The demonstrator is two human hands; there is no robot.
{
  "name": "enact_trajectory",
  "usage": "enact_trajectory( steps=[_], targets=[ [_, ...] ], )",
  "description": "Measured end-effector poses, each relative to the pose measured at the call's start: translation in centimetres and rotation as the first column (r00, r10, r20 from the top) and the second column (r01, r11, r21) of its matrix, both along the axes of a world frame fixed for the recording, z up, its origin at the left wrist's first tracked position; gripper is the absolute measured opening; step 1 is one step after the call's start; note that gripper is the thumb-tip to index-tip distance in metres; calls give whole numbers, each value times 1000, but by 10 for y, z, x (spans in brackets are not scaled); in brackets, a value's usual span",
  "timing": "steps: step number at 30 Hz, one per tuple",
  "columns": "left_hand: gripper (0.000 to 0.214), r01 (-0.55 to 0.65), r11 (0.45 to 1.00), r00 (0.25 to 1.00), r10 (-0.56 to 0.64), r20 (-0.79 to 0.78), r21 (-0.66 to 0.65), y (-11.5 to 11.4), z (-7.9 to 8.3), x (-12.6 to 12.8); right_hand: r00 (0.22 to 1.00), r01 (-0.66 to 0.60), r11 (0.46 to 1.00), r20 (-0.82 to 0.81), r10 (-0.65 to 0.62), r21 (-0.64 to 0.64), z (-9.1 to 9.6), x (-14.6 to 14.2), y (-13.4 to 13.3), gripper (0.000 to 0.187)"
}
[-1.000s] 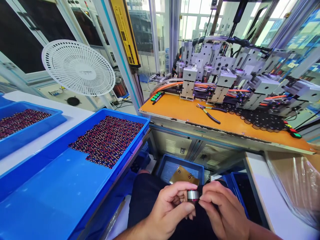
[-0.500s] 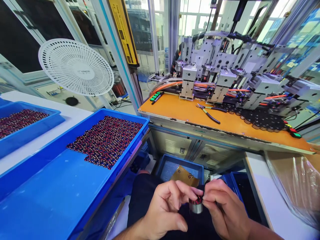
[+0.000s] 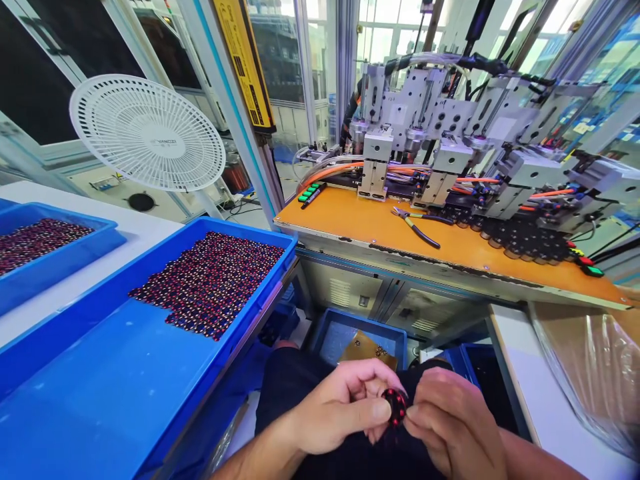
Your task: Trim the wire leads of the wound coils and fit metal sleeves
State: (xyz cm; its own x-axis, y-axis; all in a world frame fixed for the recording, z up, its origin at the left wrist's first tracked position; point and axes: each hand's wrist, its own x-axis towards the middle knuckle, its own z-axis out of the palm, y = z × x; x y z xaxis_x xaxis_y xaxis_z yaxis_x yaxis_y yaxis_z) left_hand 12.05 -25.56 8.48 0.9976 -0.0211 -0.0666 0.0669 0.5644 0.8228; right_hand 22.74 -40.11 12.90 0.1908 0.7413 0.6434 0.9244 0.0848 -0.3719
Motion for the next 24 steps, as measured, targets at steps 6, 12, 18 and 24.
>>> enact_trajectory(
  steps=[6,12,18,24],
  targets=[
    [22,-140,988,979,147,142,-60,-6,-2,-3,994,-16,992,108,2,128,-2,10,6,38],
    [28,-214,957,915,268,303,-198,-9,-1,-1,997,5,988,71,-16,156,-3,10,7,30],
    [32,-222,894,892,347,289,-389,-10,4,1,999,-39,993,41,35,108,-2,12,2,32],
    [48,-22,969,995,46,92,-248,-13,-5,7,998,-36,998,-44,38,50,-3,10,-2,29]
  ],
)
